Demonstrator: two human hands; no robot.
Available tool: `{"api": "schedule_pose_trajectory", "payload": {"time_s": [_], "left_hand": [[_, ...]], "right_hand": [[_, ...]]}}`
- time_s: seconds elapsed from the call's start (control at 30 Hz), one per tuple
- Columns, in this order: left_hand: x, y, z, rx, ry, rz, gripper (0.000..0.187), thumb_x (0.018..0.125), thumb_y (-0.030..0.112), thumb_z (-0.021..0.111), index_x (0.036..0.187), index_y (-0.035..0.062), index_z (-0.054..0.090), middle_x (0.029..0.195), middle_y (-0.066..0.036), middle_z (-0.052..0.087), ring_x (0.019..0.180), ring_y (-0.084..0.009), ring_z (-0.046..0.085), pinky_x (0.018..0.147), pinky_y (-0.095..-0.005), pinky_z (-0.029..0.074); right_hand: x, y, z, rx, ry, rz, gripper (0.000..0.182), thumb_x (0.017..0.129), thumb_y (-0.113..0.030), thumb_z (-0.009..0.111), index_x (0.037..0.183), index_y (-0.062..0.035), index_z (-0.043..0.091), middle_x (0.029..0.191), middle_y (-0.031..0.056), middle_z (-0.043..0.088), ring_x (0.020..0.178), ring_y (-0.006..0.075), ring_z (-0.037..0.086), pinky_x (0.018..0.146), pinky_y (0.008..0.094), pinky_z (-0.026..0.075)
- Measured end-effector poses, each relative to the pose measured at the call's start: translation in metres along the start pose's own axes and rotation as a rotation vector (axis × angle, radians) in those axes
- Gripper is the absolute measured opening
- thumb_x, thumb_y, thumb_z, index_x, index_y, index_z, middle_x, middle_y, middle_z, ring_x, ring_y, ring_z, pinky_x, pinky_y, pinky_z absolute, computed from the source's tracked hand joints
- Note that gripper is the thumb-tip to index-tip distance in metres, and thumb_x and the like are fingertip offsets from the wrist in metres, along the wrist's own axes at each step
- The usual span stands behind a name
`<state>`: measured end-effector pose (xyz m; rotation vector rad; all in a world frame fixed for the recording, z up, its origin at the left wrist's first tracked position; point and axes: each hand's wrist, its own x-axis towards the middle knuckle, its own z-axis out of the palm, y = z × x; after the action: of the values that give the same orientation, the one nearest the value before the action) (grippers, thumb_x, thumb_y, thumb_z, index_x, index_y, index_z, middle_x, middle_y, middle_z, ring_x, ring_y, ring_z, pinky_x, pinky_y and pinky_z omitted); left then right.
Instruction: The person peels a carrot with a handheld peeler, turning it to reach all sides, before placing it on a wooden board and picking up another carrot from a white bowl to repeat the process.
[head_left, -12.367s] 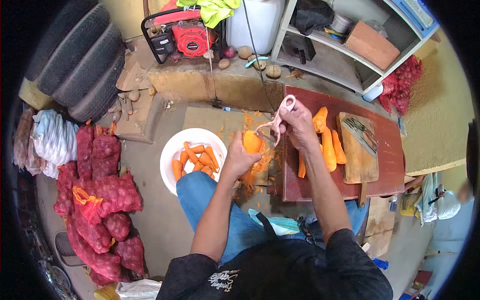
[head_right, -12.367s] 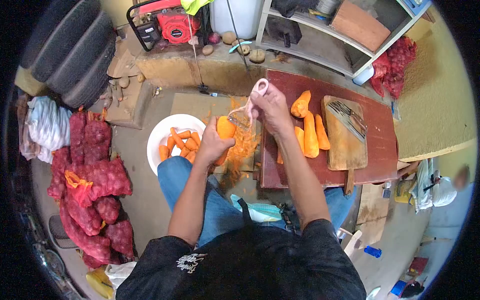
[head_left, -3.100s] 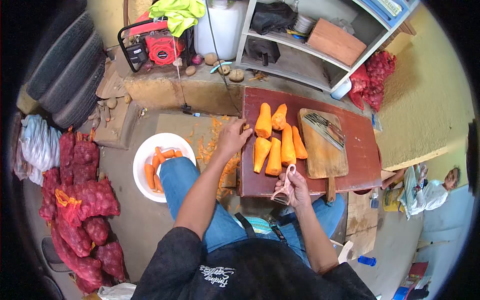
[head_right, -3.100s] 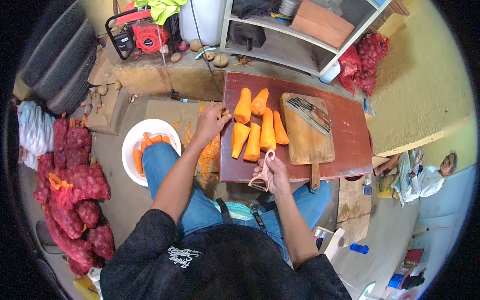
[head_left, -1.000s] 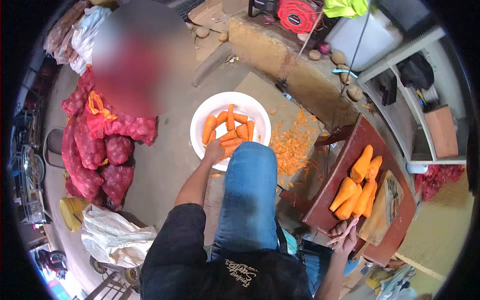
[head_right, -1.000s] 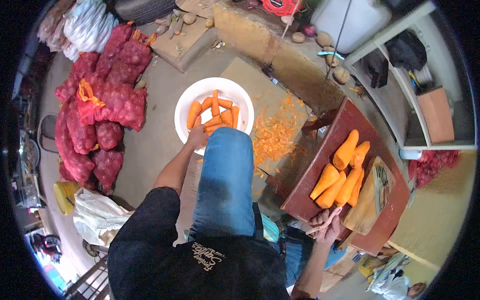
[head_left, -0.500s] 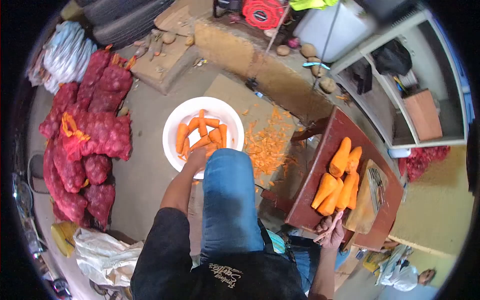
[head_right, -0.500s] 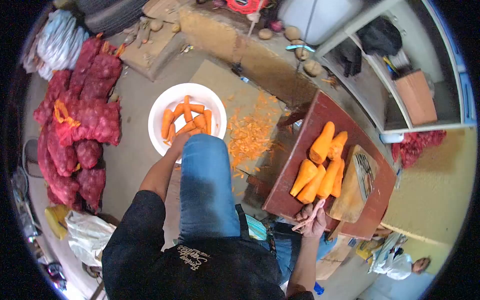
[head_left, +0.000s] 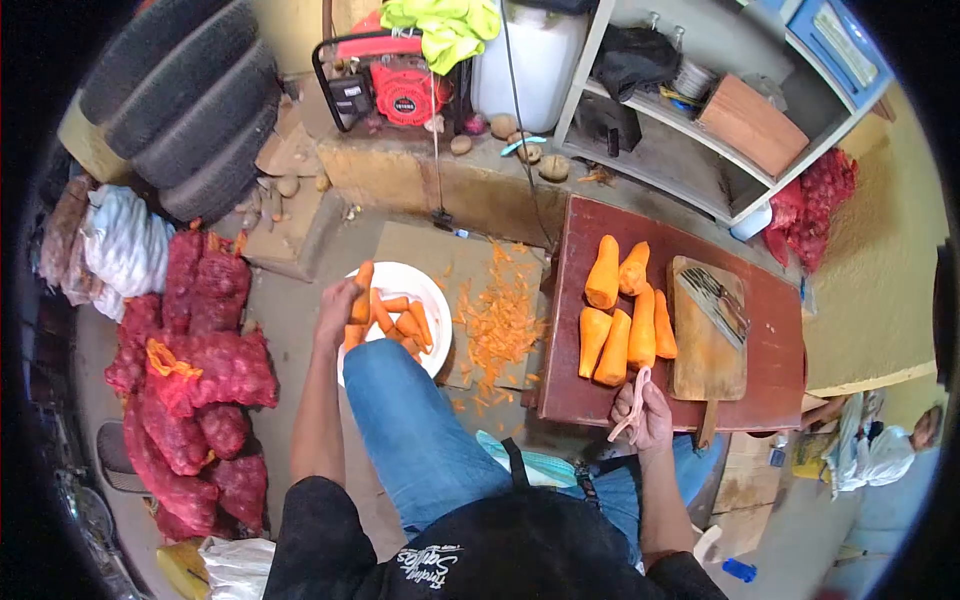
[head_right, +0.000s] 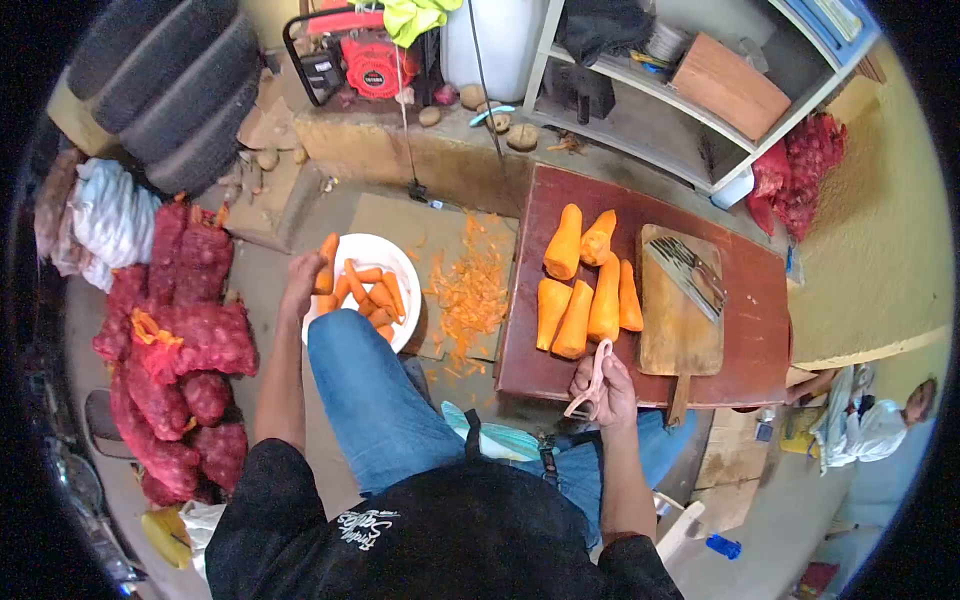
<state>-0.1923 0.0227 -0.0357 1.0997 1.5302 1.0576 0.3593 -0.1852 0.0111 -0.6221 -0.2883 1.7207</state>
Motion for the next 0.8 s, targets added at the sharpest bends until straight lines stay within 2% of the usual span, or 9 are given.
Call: {"api": "schedule_pose_trajectory", "payload": {"time_s": [0.07,0.13,0.2,0.27,0.33,0.37,0.47,0.6,0.8], "left_hand": [[0.003,0.029,0.006,-0.202,0.047,0.150,0.036,0.090,0.022,0.060,0.116,-0.0019,0.066,0.096,-0.004,0.064,0.084,-0.0131,0.059,0.074,-0.0292,0.048],[-0.014,0.075,0.019,-0.305,0.012,0.179,0.030,0.090,0.018,0.059,0.111,-0.0009,0.068,0.094,-0.004,0.064,0.083,-0.0127,0.058,0.074,-0.0288,0.049],[-0.040,0.111,0.038,-0.408,-0.038,0.203,0.028,0.090,0.018,0.060,0.110,0.0002,0.068,0.092,-0.004,0.063,0.083,-0.0134,0.059,0.073,-0.0289,0.050],[-0.070,0.139,0.067,-0.530,-0.018,0.172,0.032,0.090,0.019,0.063,0.114,-0.0013,0.065,0.091,-0.005,0.064,0.081,-0.0149,0.061,0.073,-0.0297,0.051],[-0.098,0.146,0.090,-0.680,-0.054,0.076,0.036,0.089,0.020,0.065,0.117,-0.0029,0.062,0.092,-0.007,0.065,0.081,-0.0166,0.063,0.072,-0.0316,0.054],[-0.091,0.124,0.090,-0.759,-0.120,-0.001,0.036,0.089,0.020,0.065,0.117,-0.0022,0.063,0.093,-0.007,0.065,0.078,-0.0174,0.064,0.069,-0.0337,0.055],[-0.113,0.116,0.106,-0.919,-0.349,-0.215,0.026,0.087,0.025,0.062,0.102,0.0033,0.063,0.083,-0.012,0.066,0.072,-0.0250,0.064,0.065,-0.0379,0.054],[-0.102,0.110,0.129,-0.908,-0.249,-0.306,0.029,0.084,0.030,0.062,0.099,0.0049,0.061,0.079,-0.014,0.065,0.069,-0.0288,0.064,0.063,-0.0403,0.053],[-0.060,0.104,0.144,-0.977,-0.307,-0.317,0.032,0.086,0.034,0.060,0.102,0.0064,0.062,0.081,-0.012,0.065,0.071,-0.0285,0.063,0.062,-0.0419,0.051]], "right_hand": [[0.001,0.003,0.001,0.011,-0.021,-0.037,0.020,0.101,-0.027,0.056,0.108,-0.0077,0.054,0.081,0.0151,0.061,0.060,0.0224,0.058,0.049,0.0342,0.047],[0.002,0.000,-0.006,0.020,-0.120,-0.016,0.019,0.101,-0.027,0.056,0.106,-0.0083,0.054,0.079,0.0136,0.060,0.058,0.0205,0.056,0.049,0.0326,0.046],[0.001,0.001,0.000,-0.052,0.023,-0.044,0.016,0.101,-0.025,0.056,0.105,-0.0102,0.053,0.076,0.0078,0.056,0.058,0.0177,0.054,0.051,0.0312,0.045],[0.001,0.000,0.002,-0.031,-0.033,-0.013,0.015,0.102,-0.024,0.055,0.107,-0.0106,0.053,0.077,0.0073,0.056,0.059,0.0184,0.055,0.052,0.0326,0.047],[0.002,-0.001,0.001,-0.088,-0.001,-0.036,0.014,0.101,-0.024,0.056,0.108,-0.0119,0.053,0.078,0.0071,0.057,0.064,0.0202,0.058,0.054,0.0333,0.049],[0.000,0.001,-0.001,-0.113,0.023,-0.043,0.014,0.101,-0.024,0.057,0.108,-0.0126,0.054,0.079,0.0069,0.057,0.066,0.0211,0.059,0.055,0.0337,0.051],[0.001,0.002,-0.013,-0.093,-0.057,-0.079,0.017,0.100,-0.023,0.059,0.111,-0.0114,0.053,0.080,0.0068,0.058,0.069,0.0216,0.061,0.062,0.0363,0.054],[-0.005,0.000,-0.019,-0.122,0.003,-0.085,0.017,0.099,-0.022,0.060,0.106,-0.0081,0.054,0.084,0.0097,0.062,0.068,0.0223,0.064,0.059,0.0365,0.055],[-0.008,0.004,-0.017,-0.107,0.068,-0.129,0.019,0.099,-0.026,0.060,0.102,-0.0078,0.054,0.071,0.0068,0.058,0.055,0.0185,0.057,0.050,0.0336,0.048]]}}
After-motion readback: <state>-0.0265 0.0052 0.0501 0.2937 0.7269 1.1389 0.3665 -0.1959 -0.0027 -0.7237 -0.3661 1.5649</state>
